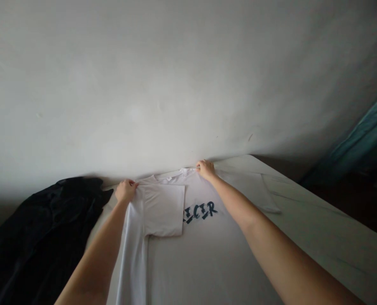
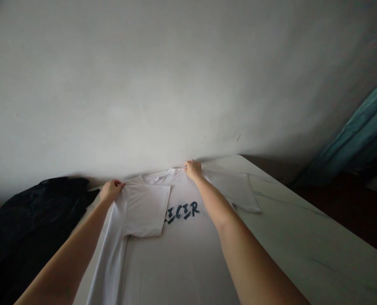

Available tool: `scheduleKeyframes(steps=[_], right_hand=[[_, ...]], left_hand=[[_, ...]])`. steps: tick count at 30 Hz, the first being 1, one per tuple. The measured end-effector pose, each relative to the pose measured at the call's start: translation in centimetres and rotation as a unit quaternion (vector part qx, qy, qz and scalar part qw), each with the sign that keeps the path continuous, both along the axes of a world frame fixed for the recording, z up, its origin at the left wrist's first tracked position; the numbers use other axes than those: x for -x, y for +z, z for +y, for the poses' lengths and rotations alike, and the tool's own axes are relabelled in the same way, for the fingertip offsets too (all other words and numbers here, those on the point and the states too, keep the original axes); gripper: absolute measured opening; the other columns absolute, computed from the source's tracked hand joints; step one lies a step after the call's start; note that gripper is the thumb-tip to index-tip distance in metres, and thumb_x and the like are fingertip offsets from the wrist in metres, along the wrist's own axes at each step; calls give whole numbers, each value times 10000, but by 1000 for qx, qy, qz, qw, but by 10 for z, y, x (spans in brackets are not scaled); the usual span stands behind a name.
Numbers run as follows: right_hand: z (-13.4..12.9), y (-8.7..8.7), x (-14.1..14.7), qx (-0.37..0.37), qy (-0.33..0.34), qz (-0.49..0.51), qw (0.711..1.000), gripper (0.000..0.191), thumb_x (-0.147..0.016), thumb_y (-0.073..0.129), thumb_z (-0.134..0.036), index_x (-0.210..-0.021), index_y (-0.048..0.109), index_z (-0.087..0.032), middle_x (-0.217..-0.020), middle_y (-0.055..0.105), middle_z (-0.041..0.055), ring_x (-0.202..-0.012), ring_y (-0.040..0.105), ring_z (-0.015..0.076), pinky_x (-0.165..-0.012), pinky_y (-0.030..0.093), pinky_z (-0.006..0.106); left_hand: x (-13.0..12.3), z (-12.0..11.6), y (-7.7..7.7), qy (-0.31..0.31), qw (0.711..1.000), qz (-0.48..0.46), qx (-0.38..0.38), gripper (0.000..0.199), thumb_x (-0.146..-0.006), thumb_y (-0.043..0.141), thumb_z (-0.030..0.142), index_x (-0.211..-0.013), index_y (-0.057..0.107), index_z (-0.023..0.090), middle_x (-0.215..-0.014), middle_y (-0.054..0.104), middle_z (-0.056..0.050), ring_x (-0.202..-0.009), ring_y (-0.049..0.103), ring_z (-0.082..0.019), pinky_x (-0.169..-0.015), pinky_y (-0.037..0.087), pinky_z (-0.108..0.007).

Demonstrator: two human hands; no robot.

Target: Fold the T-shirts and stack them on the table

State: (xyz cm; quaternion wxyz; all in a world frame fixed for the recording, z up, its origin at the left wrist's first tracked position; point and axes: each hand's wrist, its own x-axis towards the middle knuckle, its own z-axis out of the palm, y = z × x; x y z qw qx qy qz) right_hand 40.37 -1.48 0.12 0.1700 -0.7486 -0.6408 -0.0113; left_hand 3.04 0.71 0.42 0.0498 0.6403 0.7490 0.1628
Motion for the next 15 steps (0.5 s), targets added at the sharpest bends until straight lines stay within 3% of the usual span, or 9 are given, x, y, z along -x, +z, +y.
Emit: scheduleKeyframes(steps=[3, 7, 11, 15], right_hand=[[-26, 0, 2, -70, 34, -14, 997, 321, -917, 552, -218, -1227, 622, -171, -1279, 595, 142, -1189, 532, 253, -996, 396, 373], [-88, -8, 14, -54, 116, -32, 991, 401, -960, 503, -343, -1311, 571, -161, -1434, 494, 141, -1322, 440, 264, -1098, 335, 404], [-162, -19, 34, 27, 158, -32, 987, 605, -964, 453, -506, -1433, 448, -124, -1553, 336, 172, -1439, 282, 307, -1161, 242, 478], [-230, -23, 33, 46, 171, -10, 984, 633, -980, 407, -493, -1498, 353, -133, -1586, 252, 167, -1474, 203, 290, -1185, 178, 500]], left_hand=[[-18, -23, 3, 10, 993, 55, -102, 355, -881, 503, 374, -1144, 627, 171, -1192, 619, -188, -1118, 561, -358, -880, 455, -461], [-40, -68, -3, -99, 977, 82, -171, 425, -903, 438, 351, -1247, 547, 127, -1289, 564, -208, -1205, 508, -365, -976, 415, -508], [-35, -119, -23, -203, 961, 69, -178, 514, -926, 376, 356, -1344, 463, 69, -1455, 438, -250, -1379, 366, -374, -1091, 328, -541], [-8, -181, -39, -267, 953, 77, -122, 519, -934, 349, 338, -1386, 450, 102, -1467, 453, -228, -1446, 275, -357, -1119, 287, -588]])
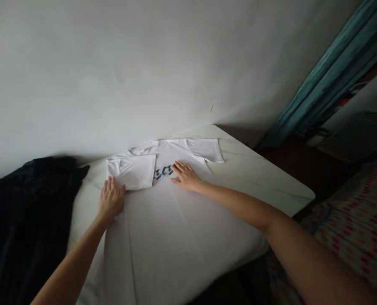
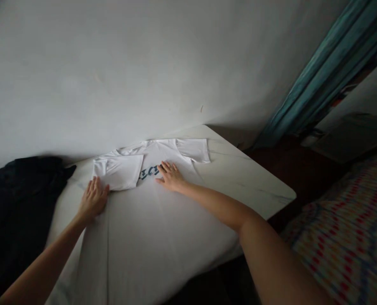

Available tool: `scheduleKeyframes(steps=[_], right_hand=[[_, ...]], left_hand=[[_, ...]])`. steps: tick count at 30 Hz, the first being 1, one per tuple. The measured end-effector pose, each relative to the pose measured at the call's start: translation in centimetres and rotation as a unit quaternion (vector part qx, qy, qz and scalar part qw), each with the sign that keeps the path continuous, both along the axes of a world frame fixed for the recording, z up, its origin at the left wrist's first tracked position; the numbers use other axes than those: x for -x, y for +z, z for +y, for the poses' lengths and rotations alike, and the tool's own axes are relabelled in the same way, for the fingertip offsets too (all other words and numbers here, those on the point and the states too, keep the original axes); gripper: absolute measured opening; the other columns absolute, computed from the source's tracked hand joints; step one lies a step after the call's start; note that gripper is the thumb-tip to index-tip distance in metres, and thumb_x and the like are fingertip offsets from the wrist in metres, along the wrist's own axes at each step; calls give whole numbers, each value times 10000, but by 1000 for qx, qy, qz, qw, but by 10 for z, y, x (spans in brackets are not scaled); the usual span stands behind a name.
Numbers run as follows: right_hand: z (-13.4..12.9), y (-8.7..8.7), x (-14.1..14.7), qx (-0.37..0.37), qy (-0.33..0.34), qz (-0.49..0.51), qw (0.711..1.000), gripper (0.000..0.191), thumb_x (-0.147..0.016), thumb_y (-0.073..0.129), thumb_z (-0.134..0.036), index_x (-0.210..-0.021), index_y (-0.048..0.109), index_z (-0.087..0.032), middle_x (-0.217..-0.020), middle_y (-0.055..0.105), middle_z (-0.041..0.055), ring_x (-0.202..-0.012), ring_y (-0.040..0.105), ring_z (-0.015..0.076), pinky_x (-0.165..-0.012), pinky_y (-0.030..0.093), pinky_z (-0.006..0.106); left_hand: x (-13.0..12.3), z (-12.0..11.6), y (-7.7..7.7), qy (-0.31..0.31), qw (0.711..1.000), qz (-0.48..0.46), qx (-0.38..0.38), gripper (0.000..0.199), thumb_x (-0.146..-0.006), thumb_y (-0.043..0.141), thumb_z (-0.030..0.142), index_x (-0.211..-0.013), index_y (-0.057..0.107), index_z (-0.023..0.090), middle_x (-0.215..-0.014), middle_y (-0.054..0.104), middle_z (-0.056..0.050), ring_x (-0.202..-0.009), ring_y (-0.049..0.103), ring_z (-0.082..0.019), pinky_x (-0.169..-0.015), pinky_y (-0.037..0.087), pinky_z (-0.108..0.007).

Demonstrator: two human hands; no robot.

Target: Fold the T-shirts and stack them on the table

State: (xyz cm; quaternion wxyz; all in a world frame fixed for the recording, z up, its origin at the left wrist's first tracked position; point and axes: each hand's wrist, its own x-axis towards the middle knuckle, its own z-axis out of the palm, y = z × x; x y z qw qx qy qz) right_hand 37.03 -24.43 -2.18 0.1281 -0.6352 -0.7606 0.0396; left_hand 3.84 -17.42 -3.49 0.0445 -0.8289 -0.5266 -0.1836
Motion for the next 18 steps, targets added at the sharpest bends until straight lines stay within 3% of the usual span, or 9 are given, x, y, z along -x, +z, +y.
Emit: scheduleKeyframes(steps=[4, 9, 13, 16, 18], right_hand=[[-61, -6, -19, -12, 15, -1, 1000, 613, -984, 386, -463, -1512, 332, -155, -1588, 254, 147, -1478, 192, 269, -1189, 184, 506], [-114, -18, -16, -27, 23, -11, 999, 600, -977, 400, -441, -1487, 373, -125, -1569, 284, 188, -1462, 232, 315, -1170, 218, 554], [-123, -13, 50, -53, 96, 30, 994, 569, -984, 403, -393, -1461, 397, -83, -1553, 300, 225, -1453, 258, 315, -1152, 284, 547], [-107, -2, 127, -56, 178, 65, 980, 555, -994, 392, -374, -1463, 386, -78, -1532, 351, 215, -1445, 290, 278, -1154, 309, 506], [-87, 5, 179, -39, 191, 61, 979, 593, -990, 408, -395, -1454, 386, -27, -1529, 344, 233, -1444, 285, 295, -1169, 283, 482]], left_hand=[[20, -83, -6, 42, 998, 36, 22, 626, -965, 288, 407, -1465, 349, 35, -1517, 369, -250, -1458, 243, -349, -1135, 278, -569], [28, -183, -12, -11, 999, 46, -18, 633, -986, 301, 442, -1520, 282, 101, -1549, 334, -197, -1469, 231, -301, -1162, 263, -529], [27, -242, -10, -61, 996, 48, -44, 650, -994, 305, 449, -1549, 199, 126, -1553, 338, -176, -1461, 260, -286, -1160, 288, -509], [25, -270, -6, -74, 995, 48, -46, 681, -984, 344, 466, -1558, 169, 143, -1557, 334, -167, -1453, 282, -293, -1148, 319, -502], [25, -282, -6, -73, 995, 45, -48, 712, -970, 377, 488, -1562, 155, 161, -1556, 339, -158, -1442, 308, -295, -1139, 343, -481]])
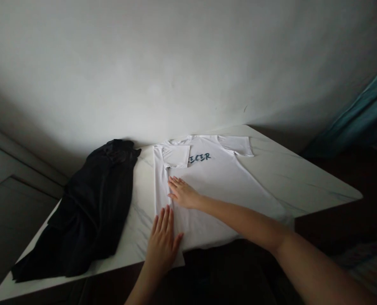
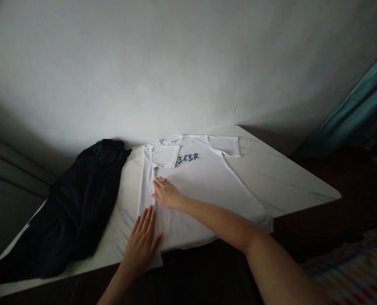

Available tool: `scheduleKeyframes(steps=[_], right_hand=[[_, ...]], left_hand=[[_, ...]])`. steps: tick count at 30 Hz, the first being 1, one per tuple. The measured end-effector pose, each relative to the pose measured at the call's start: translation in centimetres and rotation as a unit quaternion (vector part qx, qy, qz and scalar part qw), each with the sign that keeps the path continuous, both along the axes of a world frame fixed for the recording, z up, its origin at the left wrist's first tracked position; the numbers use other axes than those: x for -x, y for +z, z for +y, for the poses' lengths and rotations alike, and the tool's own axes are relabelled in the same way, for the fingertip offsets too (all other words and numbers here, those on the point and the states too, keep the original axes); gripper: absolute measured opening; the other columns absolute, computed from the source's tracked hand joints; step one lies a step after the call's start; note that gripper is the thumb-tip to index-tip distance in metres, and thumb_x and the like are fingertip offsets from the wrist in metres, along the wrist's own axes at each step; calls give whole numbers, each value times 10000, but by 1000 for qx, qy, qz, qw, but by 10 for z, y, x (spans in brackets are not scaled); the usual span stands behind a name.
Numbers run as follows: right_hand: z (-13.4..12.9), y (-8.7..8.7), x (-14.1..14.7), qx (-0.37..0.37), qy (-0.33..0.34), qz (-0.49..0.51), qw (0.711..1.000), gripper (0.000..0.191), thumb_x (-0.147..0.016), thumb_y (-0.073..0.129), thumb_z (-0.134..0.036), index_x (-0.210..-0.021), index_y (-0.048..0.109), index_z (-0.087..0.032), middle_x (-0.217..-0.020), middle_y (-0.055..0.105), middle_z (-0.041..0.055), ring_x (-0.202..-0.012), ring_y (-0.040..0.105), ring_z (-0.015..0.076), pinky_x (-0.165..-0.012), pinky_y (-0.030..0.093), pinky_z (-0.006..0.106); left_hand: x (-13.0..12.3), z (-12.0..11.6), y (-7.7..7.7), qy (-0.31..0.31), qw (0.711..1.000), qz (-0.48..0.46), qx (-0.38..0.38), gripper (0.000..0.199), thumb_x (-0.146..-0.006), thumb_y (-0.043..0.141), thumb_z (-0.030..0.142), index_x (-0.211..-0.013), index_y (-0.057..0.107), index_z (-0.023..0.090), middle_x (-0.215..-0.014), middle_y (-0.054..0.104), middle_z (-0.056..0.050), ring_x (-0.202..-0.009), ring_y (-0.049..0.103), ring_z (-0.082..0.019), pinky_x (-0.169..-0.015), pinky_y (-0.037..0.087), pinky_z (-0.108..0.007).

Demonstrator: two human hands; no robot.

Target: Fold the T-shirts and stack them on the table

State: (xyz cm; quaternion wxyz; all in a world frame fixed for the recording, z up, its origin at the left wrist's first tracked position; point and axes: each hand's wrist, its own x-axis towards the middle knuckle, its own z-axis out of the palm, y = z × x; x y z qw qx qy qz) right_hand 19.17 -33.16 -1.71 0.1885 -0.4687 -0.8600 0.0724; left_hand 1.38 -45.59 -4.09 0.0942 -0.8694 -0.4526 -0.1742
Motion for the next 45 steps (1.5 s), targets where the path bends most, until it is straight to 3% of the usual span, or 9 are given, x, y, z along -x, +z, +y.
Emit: scheduleKeyframes(steps=[6, 16, 19, 22, 26, 30, 36, 40, 45], right_hand=[[77, 9, 88, 48, -107, -29, 993, 752, -967, 423, -502, -1456, 339, 63, -1542, 253, 276, -1463, 212, 334, -1207, 127, 475], [167, 18, 93, 100, -185, -8, 978, 807, -962, 387, -559, -1504, 267, 27, -1581, 163, 232, -1483, 125, 333, -1200, 115, 480], [172, 18, 93, 88, -174, -16, 981, 776, -972, 375, -541, -1501, 284, 19, -1577, 184, 227, -1481, 144, 324, -1201, 118, 471], [160, 13, 93, 62, -173, -20, 983, 747, -987, 366, -504, -1472, 315, 63, -1551, 237, 261, -1473, 181, 319, -1205, 110, 450], [121, 0, 90, 23, -115, -37, 992, 652, -984, 424, -396, -1450, 361, 56, -1532, 295, 254, -1467, 197, 318, -1207, 117, 438], [68, -7, 80, 6, -72, -14, 997, 674, -988, 418, -434, -1472, 335, 28, -1531, 310, 251, -1460, 230, 315, -1204, 168, 463], [-19, 4, 51, 53, 73, -16, 996, 796, -960, 397, -593, -1511, 281, -30, -1584, 191, 217, -1485, 120, 319, -1208, 140, 492], [-73, 18, 28, 49, 193, -6, 980, 708, -968, 411, -574, -1510, 328, -125, -1591, 233, 158, -1484, 134, 308, -1205, 123, 499], [-75, 26, -14, 70, 263, 39, 962, 459, -994, 455, -435, -1394, 508, -215, -1391, 580, 48, -1346, 454, 169, -1151, 304, 336]], left_hand=[[3, -16, 0, -7, 999, -7, -32, 777, -953, 416, 487, -1569, 92, 143, -1553, 349, -145, -1428, 339, -291, -1102, 397, -437], [14, -7, -25, -43, 996, 6, -81, 882, -905, 418, 612, -1564, 122, 105, -1495, 438, -149, -1339, 474, -307, -980, 502, -396], [29, 15, -10, -86, 996, -11, -33, 693, -944, 416, 526, -1541, 266, 206, -1428, 539, -83, -1269, 555, -246, -943, 535, -347], [38, 76, 29, -60, 997, -46, 28, 436, -988, 388, 383, -1389, 507, 263, -1341, 625, -34, -1226, 590, -202, -989, 519, -349], [27, 203, 75, -39, 996, -24, 78, 379, -983, 378, 240, -1301, 572, 170, -1356, 606, -106, -1274, 548, -215, -1070, 447, -379], [3, 294, 69, -40, 987, 73, 136, 330, -950, 431, 171, -1221, 618, 188, -1407, 559, -114, -1328, 493, -226, -1108, 388, -408], [-18, 308, 28, 49, 987, 60, 142, 534, -1002, 336, 361, -1484, 374, 134, -1559, 326, -182, -1446, 288, -322, -1129, 323, -505], [-20, 305, 22, 83, 984, 59, 144, 598, -1011, 243, 420, -1541, 249, 144, -1601, 243, -115, -1477, 213, -282, -1173, 251, -463], [-22, 305, 26, 103, 984, 75, 127, 621, -1002, 221, 430, -1529, 272, 104, -1587, 279, -133, -1465, 244, -308, -1169, 238, -508]])
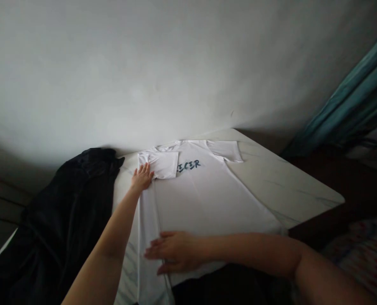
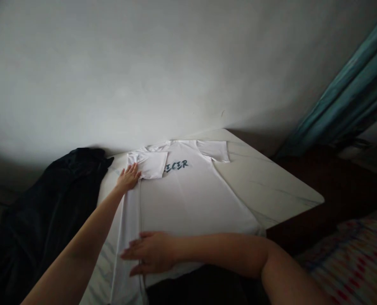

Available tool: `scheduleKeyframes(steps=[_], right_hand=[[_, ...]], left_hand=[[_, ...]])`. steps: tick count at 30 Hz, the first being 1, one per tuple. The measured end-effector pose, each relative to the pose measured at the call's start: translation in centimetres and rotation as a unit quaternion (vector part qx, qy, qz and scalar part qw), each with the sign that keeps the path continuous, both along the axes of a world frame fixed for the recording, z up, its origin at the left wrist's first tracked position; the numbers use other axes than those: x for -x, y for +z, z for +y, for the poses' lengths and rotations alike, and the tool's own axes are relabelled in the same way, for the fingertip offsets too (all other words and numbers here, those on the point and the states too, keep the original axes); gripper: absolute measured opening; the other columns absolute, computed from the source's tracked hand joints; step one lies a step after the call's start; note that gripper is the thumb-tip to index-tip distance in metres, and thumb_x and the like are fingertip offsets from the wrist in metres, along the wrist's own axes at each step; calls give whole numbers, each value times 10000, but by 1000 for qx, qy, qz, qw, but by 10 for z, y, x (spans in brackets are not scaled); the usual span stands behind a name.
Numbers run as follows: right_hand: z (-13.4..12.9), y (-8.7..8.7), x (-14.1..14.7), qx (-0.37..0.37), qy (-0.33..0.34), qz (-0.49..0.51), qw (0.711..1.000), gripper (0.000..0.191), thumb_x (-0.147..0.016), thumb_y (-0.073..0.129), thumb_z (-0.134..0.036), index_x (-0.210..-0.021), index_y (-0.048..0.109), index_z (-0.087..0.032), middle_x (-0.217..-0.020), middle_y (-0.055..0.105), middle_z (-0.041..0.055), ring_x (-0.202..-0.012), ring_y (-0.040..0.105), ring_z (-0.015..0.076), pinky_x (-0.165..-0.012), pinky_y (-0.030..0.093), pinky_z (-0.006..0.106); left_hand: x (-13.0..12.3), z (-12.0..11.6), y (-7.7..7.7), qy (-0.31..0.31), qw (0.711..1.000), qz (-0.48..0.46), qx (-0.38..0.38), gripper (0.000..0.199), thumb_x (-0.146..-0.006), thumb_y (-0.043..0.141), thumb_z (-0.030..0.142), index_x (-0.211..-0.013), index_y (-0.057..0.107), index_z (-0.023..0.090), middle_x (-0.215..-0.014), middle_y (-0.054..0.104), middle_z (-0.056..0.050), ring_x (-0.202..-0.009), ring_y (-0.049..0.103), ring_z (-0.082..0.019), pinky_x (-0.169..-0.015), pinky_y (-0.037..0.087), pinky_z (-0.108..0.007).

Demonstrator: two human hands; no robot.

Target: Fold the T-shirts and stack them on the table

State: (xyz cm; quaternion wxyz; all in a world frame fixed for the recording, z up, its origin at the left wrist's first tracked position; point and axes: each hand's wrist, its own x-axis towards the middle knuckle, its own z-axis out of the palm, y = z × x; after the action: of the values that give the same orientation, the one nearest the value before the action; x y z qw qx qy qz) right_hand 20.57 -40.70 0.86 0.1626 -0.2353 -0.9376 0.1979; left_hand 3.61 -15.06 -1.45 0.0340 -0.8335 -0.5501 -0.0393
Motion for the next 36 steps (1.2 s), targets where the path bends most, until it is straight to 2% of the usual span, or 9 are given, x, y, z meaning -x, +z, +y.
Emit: scheduleKeyframes(steps=[3, 5, 7, 11, 18, 22, 26, 32, 36], right_hand=[[38, 1, -45, 9, -226, -7, 974, 382, -1018, 404, -343, -1317, 579, -182, -1310, 639, 75, -1258, 545, 175, -1090, 387, 333], [63, -1, -80, -14, -367, -44, 929, 458, -999, 442, -372, -1374, 521, -121, -1439, 510, 156, -1346, 455, 243, -1134, 334, 423], [75, -4, -112, -30, -424, -88, 901, 587, -975, 478, -434, -1439, 434, -78, -1534, 351, 203, -1434, 308, 293, -1176, 240, 495], [55, -13, -163, -32, -427, -131, 894, 639, -984, 422, -493, -1492, 359, -110, -1579, 256, 172, -1474, 204, 276, -1203, 152, 501], [-11, -24, -219, -43, -491, -111, 863, 608, -984, 414, -489, -1504, 357, -179, -1593, 259, 109, -1477, 196, 259, -1206, 138, 487], [-15, -24, -225, -34, -523, -71, 849, 508, -968, 468, -373, -1425, 471, -151, -1534, 389, 132, -1416, 340, 246, -1177, 247, 458], [-11, -23, -228, -43, -604, -10, 796, 360, -904, 515, -183, -1253, 586, -133, -1315, 583, 150, -1215, 527, 253, -1063, 411, 428], [-7, -38, -229, -109, -642, 13, 759, 284, -855, 541, -124, -1135, 574, -158, -1141, 598, 140, -1063, 557, 285, -942, 490, 463], [-5, -56, -229, -157, -632, -5, 759, 359, -854, 518, -110, -1205, 528, -185, -1154, 605, 150, -1043, 592, 300, -908, 517, 479]], left_hand=[[-25, -5, 2, -11, 997, -28, -65, 632, -999, 214, 432, -1513, 307, 77, -1575, 295, -170, -1466, 239, -313, -1171, 231, -508], [-57, -12, 2, -59, 993, -55, -91, 628, -1000, 204, 434, -1516, 303, 90, -1586, 271, -163, -1479, 204, -302, -1177, 218, -503], [-96, -23, 0, -133, 985, -69, -84, 607, -1005, 194, 431, -1529, 287, 139, -1601, 250, -128, -1490, 169, -279, -1184, 205, -495], [-164, -43, -4, -226, 973, -48, -9, 552, -1009, 225, 432, -1529, 295, 258, -1604, 266, -69, -1482, 209, -265, -1170, 242, -484], [-221, -37, 8, -193, 981, -13, 12, 486, -990, 352, 370, -1450, 442, 242, -1545, 380, -123, -1416, 345, -319, -1126, 308, -523], [-275, -35, 28, -184, 982, -35, 37, 421, -949, 462, 290, -1343, 545, 164, -1429, 518, -155, -1333, 455, -284, -1133, 319, -430], [-344, -44, 39, -195, 979, -51, 39, 422, -948, 479, 332, -1332, 538, 168, -1355, 576, -125, -1282, 486, -245, -1103, 345, -355], [-436, -60, 38, -151, 986, -59, 38, 465, -927, 470, 454, -1264, 557, 145, -1304, 554, -188, -1224, 494, -302, -965, 438, -419], [-472, -65, 35, -71, 996, -48, 35, 430, -895, 482, 325, -1274, 546, 131, -1340, 509, -220, -1222, 473, -333, -928, 444, -448]])
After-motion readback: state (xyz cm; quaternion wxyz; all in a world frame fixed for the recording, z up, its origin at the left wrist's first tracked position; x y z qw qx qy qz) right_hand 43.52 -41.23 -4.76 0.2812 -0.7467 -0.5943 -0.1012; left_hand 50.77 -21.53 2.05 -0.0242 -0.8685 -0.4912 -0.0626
